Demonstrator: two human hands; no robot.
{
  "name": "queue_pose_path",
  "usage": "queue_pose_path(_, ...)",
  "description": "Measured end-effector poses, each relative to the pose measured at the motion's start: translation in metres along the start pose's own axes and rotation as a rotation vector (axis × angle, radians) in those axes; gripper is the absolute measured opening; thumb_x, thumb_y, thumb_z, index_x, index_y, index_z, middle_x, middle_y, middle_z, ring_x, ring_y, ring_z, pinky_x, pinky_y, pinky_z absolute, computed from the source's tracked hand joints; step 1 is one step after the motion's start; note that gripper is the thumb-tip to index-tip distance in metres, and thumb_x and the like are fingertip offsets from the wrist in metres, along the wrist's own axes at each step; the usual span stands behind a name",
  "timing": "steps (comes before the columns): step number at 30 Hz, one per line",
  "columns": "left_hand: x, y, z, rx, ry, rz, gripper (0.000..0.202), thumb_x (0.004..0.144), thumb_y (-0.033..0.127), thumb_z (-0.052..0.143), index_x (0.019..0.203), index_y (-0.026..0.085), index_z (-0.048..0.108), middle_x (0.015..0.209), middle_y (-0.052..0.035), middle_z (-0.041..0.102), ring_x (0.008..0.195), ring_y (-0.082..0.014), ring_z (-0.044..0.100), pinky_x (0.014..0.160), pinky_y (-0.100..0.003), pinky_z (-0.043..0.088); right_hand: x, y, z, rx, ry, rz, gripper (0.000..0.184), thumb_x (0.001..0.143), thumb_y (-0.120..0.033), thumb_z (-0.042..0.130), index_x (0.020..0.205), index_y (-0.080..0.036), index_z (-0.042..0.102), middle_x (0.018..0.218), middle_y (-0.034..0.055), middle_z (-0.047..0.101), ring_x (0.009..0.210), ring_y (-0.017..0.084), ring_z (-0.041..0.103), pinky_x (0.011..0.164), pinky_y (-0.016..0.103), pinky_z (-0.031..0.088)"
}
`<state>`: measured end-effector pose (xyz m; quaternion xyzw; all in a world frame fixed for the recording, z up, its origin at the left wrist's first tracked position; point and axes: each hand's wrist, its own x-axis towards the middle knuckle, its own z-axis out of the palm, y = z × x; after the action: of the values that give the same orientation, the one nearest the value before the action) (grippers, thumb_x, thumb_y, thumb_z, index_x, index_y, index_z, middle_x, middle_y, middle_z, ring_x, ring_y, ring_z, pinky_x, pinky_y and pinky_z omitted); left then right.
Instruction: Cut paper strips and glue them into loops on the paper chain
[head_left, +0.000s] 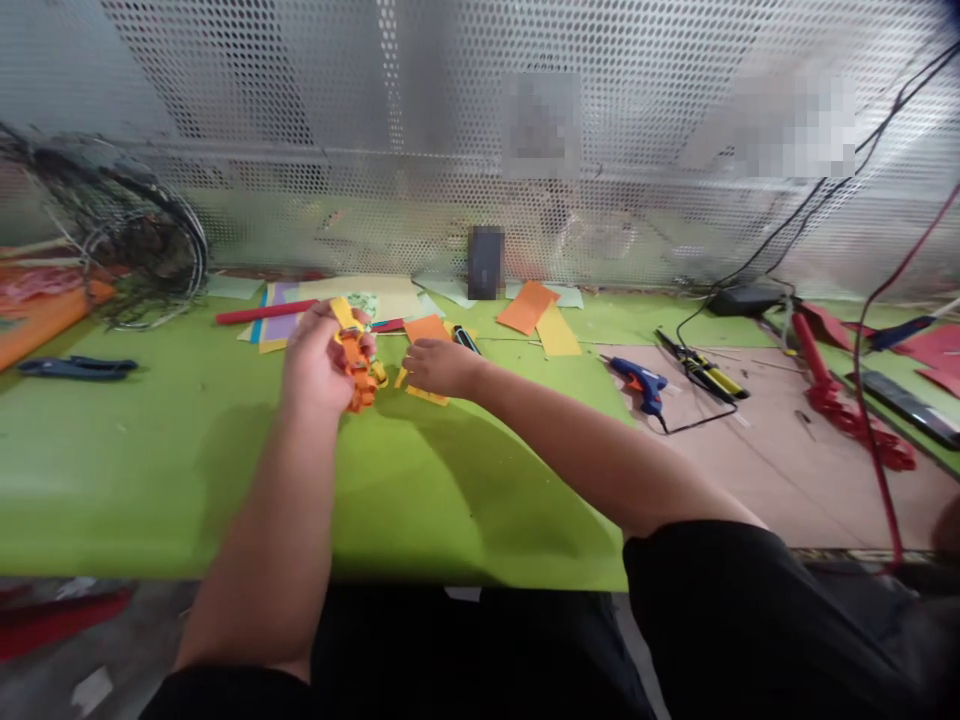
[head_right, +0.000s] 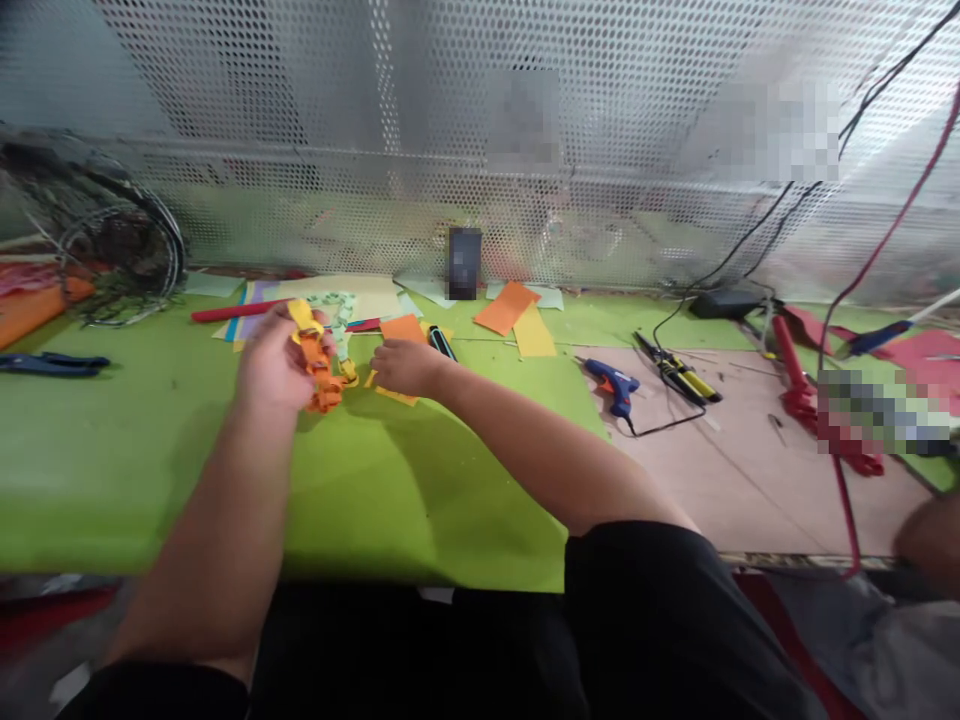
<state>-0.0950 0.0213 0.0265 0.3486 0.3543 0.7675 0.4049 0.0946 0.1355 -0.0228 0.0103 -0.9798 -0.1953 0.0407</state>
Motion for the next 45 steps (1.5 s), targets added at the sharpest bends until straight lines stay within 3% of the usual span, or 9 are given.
queue_pose_path(6,-0.017,-0.010,0.021,0.048,-0.111,-0.103,0.032,0.074,0.036,0.093,0.094,0.020,0.073,0.087,-0.0043,0.081,0.068,-0.0173,0.075,0.063,-0.030,0.061,-0.010,-0.002,-0.005,0.053,0.167,0.000,0.031,0.111,-0.012,0.045,0.096,-0.018,0.071,0.100,0.0115,0.073,0.098,0.024,0.063,0.097,0.041,0.050)
queue_pose_path(9,-0.023,-0.009,0.025,0.040,-0.164,-0.115,0.034,0.072,0.035,0.095,0.094,0.019,0.075,0.087,-0.0053,0.082,0.071,-0.0189,0.077,0.068,-0.032,0.063,-0.033,-0.019,-0.019,0.241,0.339,0.250,0.019,0.106,-0.014,0.052,0.100,-0.017,0.070,0.101,0.0136,0.075,0.096,0.025,0.065,0.090,0.039,0.051)
queue_pose_path(13,-0.034,-0.015,0.034,0.073,-0.217,-0.161,0.034,0.071,0.035,0.097,0.093,0.020,0.077,0.085,-0.0051,0.082,0.072,-0.0189,0.077,0.068,-0.031,0.063,-0.078,-0.053,-0.053,0.700,0.592,0.753,0.009,0.092,-0.018,0.064,0.099,-0.019,0.070,0.096,0.0081,0.077,0.084,0.020,0.067,0.078,0.032,0.051)
queue_pose_path(17,-0.053,-0.040,0.045,0.175,-0.345,-0.263,0.031,0.072,0.035,0.098,0.093,0.020,0.082,0.085,-0.0042,0.081,0.073,-0.0165,0.076,0.068,-0.028,0.062,-0.114,-0.079,-0.078,1.292,0.632,0.971,0.013,0.088,-0.030,0.071,0.093,-0.018,0.073,0.083,0.0023,0.074,0.069,0.015,0.062,0.064,0.027,0.047)
queue_pose_path(21,-0.068,-0.060,0.053,0.200,-0.399,-0.339,0.034,0.066,0.032,0.101,0.092,0.020,0.084,0.089,-0.0051,0.083,0.077,-0.0169,0.078,0.075,-0.029,0.063,-0.134,-0.086,-0.074,1.717,0.662,0.989,0.027,0.084,-0.040,0.080,0.097,-0.017,0.079,0.082,0.0014,0.074,0.066,0.012,0.061,0.062,0.025,0.047)
queue_pose_path(27,-0.069,-0.059,0.061,0.176,-0.308,-0.398,0.038,0.062,0.037,0.103,0.090,0.020,0.084,0.085,-0.0062,0.083,0.069,-0.0175,0.077,0.070,-0.031,0.063,-0.141,-0.084,-0.060,2.025,0.619,0.895,0.040,0.080,-0.048,0.091,0.099,-0.017,0.075,0.083,0.0055,0.078,0.068,0.017,0.072,0.064,0.029,0.058)
queue_pose_path(32,-0.069,-0.063,0.061,0.209,-0.261,-0.330,0.033,0.062,0.035,0.103,0.088,0.021,0.085,0.081,-0.0039,0.081,0.069,-0.0134,0.073,0.063,-0.024,0.059,-0.133,-0.091,-0.061,2.008,0.604,0.873,0.044,0.086,-0.056,0.088,0.101,-0.017,0.076,0.082,0.0022,0.075,0.057,0.009,0.059,0.050,0.022,0.047)
queue_pose_path(37,-0.071,-0.065,0.063,0.202,-0.235,-0.317,0.034,0.060,0.037,0.103,0.086,0.023,0.086,0.081,-0.0033,0.081,0.068,-0.0139,0.073,0.065,-0.025,0.061,-0.131,-0.094,-0.068,1.945,0.631,0.857,0.045,0.089,-0.061,0.084,0.101,-0.017,0.079,0.084,0.0016,0.073,0.055,0.007,0.049,0.046,0.022,0.039)
queue_pose_path(45,-0.071,-0.061,0.056,0.304,-0.350,-0.321,0.028,0.066,0.036,0.102,0.088,0.026,0.088,0.088,-0.0052,0.084,0.077,-0.0164,0.076,0.072,-0.028,0.062,-0.135,-0.091,-0.073,2.020,0.622,0.949,0.039,0.077,-0.051,0.095,0.088,-0.016,0.082,0.080,0.0026,0.074,0.062,0.010,0.060,0.054,0.024,0.048)
